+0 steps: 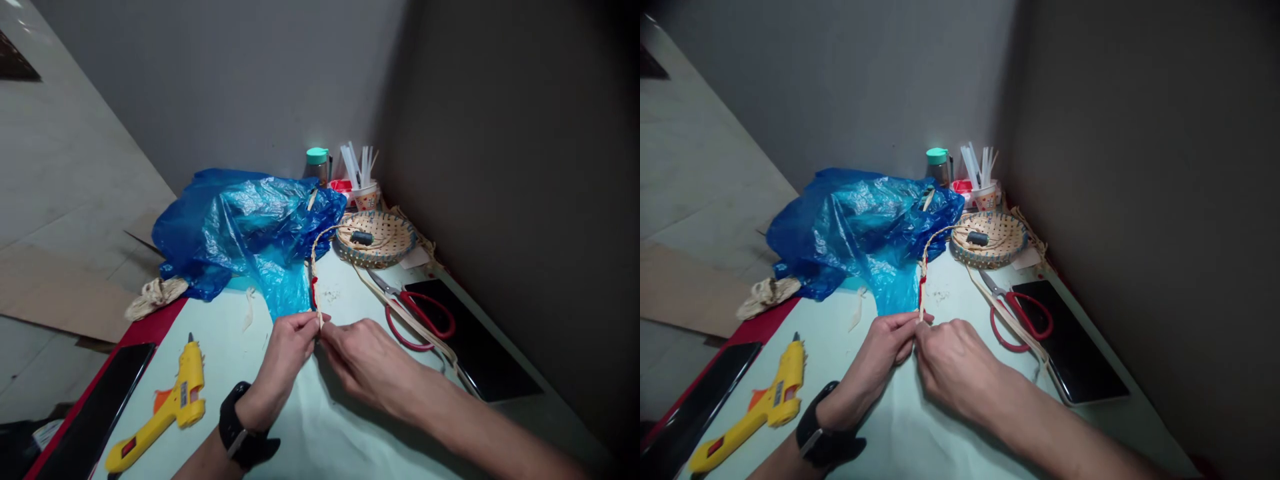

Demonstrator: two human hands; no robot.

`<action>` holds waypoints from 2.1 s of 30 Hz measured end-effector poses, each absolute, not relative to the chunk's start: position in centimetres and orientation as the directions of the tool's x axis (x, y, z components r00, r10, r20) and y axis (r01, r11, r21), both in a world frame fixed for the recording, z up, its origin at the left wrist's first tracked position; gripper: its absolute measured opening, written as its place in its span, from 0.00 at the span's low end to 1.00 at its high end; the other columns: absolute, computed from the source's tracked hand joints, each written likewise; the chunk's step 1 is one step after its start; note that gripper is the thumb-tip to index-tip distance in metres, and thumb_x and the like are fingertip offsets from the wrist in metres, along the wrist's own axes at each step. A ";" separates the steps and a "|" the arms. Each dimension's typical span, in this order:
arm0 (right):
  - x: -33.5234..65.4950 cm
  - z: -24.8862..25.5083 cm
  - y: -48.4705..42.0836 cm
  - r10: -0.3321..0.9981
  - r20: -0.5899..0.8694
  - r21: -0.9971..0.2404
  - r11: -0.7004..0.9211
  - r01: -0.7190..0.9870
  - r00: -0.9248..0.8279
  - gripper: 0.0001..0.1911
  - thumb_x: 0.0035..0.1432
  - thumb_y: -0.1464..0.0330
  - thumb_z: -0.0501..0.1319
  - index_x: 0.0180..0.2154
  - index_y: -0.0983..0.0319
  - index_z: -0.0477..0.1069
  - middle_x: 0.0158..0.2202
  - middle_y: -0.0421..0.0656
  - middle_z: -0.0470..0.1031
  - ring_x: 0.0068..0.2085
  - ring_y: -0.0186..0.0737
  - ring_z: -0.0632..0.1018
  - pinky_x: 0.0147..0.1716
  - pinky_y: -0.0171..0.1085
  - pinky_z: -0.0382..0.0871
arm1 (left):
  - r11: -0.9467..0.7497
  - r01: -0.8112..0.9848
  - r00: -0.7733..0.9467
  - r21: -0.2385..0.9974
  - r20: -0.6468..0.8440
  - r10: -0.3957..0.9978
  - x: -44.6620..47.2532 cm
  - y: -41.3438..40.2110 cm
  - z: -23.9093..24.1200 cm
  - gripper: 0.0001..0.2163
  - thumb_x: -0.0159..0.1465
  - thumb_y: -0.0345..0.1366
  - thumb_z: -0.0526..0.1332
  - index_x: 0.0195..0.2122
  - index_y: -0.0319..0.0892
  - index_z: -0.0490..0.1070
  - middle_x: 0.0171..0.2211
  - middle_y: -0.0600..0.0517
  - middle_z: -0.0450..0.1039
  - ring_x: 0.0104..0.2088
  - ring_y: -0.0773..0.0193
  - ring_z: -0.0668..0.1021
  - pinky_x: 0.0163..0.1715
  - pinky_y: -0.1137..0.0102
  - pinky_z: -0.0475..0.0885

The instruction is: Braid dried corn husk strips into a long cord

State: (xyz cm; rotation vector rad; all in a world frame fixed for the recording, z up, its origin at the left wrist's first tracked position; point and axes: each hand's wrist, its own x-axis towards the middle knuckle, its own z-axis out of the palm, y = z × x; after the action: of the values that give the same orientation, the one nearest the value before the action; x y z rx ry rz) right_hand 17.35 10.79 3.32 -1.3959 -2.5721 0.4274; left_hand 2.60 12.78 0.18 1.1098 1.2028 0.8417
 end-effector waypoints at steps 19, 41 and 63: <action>17.7 0.8 13.5 0.911 -0.040 -0.901 0.144 0.409 -0.411 0.16 0.67 0.62 0.46 0.31 0.62 0.64 0.27 0.38 0.68 0.30 0.33 0.69 0.31 0.33 0.57 | 0.324 -0.040 0.338 0.945 -0.292 0.895 2.6 12.2 1.0 0.11 0.61 0.37 0.58 0.41 0.37 0.70 0.19 0.60 0.58 0.17 0.75 0.51 0.17 0.75 0.45; 18.4 0.6 13.8 0.895 -0.081 -0.984 -0.002 0.179 -0.438 0.17 0.62 0.61 0.54 0.28 0.65 0.71 0.25 0.41 0.70 0.26 0.31 0.65 0.26 0.31 0.57 | -0.345 0.661 0.381 0.667 0.097 0.919 2.9 9.9 2.2 0.13 0.64 0.38 0.53 0.24 0.42 0.68 0.22 0.52 0.72 0.24 0.64 0.73 0.25 0.70 0.62; 18.1 3.3 10.9 0.863 -0.064 -0.515 0.401 0.757 -0.501 0.12 0.61 0.72 0.46 0.33 0.64 0.67 0.20 0.41 0.65 0.18 0.30 0.57 0.19 0.36 0.43 | 0.300 0.080 0.250 0.951 -0.310 0.917 2.4 12.6 0.0 0.10 0.59 0.40 0.59 0.29 0.38 0.73 0.13 0.62 0.48 0.16 0.74 0.49 0.18 0.74 0.43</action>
State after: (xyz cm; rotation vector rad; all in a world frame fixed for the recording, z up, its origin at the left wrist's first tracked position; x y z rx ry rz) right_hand 18.11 10.88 3.31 -1.4369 -2.4444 0.7289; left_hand 2.44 12.56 0.03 1.1187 1.1759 0.7722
